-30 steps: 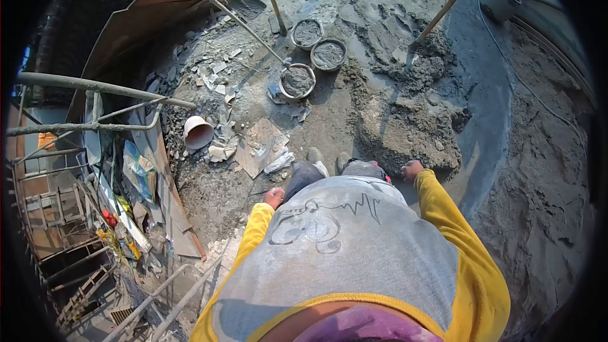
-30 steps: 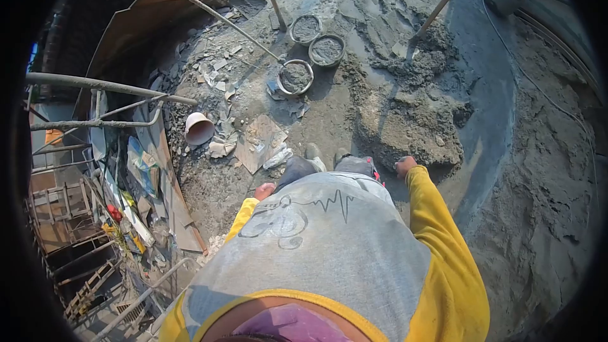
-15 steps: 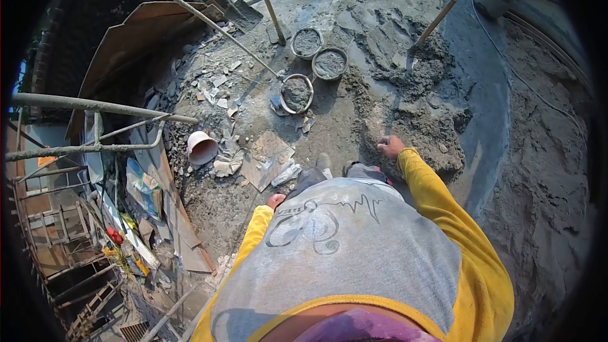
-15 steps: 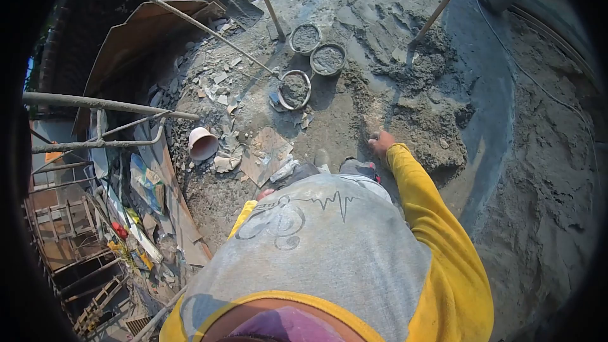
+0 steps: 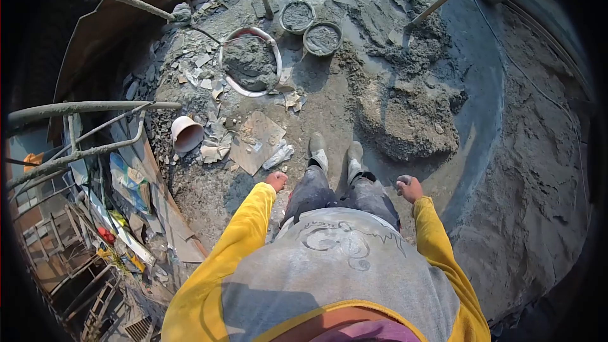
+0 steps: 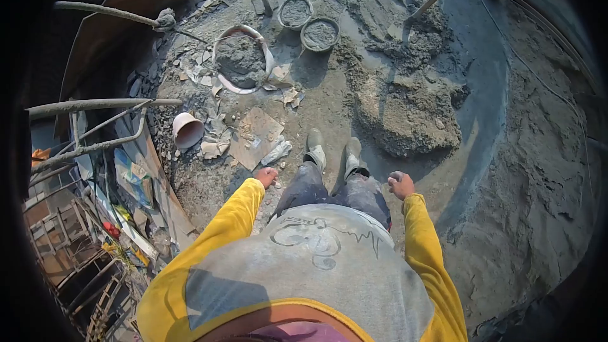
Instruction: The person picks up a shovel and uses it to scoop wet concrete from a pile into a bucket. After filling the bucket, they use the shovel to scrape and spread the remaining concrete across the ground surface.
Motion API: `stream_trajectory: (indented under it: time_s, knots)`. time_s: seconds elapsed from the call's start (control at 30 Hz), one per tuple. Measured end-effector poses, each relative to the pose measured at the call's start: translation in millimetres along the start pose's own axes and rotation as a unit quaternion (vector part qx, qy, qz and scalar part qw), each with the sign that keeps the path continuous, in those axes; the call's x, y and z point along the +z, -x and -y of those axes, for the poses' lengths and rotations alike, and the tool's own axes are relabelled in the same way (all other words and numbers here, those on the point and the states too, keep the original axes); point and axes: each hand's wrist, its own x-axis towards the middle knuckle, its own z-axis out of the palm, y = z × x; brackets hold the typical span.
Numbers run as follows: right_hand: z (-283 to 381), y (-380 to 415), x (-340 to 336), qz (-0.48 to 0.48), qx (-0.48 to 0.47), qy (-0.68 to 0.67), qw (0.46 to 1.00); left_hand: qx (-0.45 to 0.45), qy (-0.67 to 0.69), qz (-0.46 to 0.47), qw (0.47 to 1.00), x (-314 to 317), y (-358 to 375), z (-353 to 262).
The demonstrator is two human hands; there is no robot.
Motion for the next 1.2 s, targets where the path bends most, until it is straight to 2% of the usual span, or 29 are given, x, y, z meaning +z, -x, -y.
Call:
stream_trajectory:
  time_s: [0.13,0.27,0.3,0.37,0.5,0.57,0.6,0.63,0.67,0.73,0.8,0.87,0.93,1.0,1.1,1.13,1.2]
  knots:
    - [-11.2,20.9,4.4,-0.010,-0.056,-0.072,0.996,0.012,-0.036,0.012,0.999,28.6,-7.5,-22.6]
    - [-55.3,30.3,0.8,-0.038,-0.055,-0.088,0.994,0.066,-0.074,0.026,0.995,64.4,1.8,-48.7]
    - [-69.2,31.9,-2.3,-0.039,-0.052,-0.088,0.994,0.070,-0.035,0.053,0.996,75.1,3.9,-49.7]
    - [-110.7,26.4,-12.7,-0.026,-0.051,-0.091,0.994,0.073,-0.006,0.077,0.994,97.6,13.7,-56.6]
    - [-195.2,41.1,-40.3,-0.052,-0.077,-0.164,0.982,0.064,0.003,0.008,0.998,138.0,61.4,-53.5]
    - [-256.0,52.5,-49.8,-0.085,-0.065,-0.236,0.966,0.033,-0.001,-0.009,0.999,160.0,98.2,-51.9]
    - [-291.5,66.4,-53.5,-0.106,-0.039,-0.267,0.957,-0.011,-0.054,0.013,0.998,168.0,113.7,-50.6]
    - [-325.4,81.0,-57.5,-0.129,-0.013,-0.298,0.946,-0.013,-0.058,0.058,0.997,161.6,78.3,0.3]
    - [-353.0,103.0,-61.8,-0.158,0.027,-0.321,0.934,0.008,-0.417,0.034,0.908,160.4,50.2,29.5]
    - [-427.3,137.9,-60.9,-0.183,0.112,-0.398,0.892,0.205,-0.616,0.245,0.720,201.7,119.4,-53.3]
    - [-518.4,155.4,-48.7,-0.153,0.192,-0.525,0.815,0.157,-0.589,0.209,0.765,235.2,117.4,-70.6]
    - [-528.1,203.4,-40.6,-0.241,0.233,-0.558,0.759,0.100,-0.558,0.173,0.806,263.0,108.1,-76.0]
    - [-504.0,244.4,-41.3,-0.282,0.254,-0.571,0.728,0.056,-0.510,0.147,0.845,298.6,95.8,-89.7]
    - [-504.1,260.3,-34.9,-0.325,0.277,-0.581,0.693,0.037,-0.386,0.148,0.910,355.3,110.7,-141.5]
    - [-522.0,262.3,-32.3,-0.253,0.291,-0.631,0.674,0.036,-0.340,0.167,0.925,443.4,112.8,-201.3]
    - [-521.4,262.4,-40.2,-0.224,0.281,-0.612,0.704,0.042,-0.347,0.177,0.920,469.6,102.5,-209.7]
    - [-535.4,264.5,-49.7,-0.201,0.283,-0.596,0.724,0.039,-0.375,0.220,0.900,525.6,83.0,-225.4]
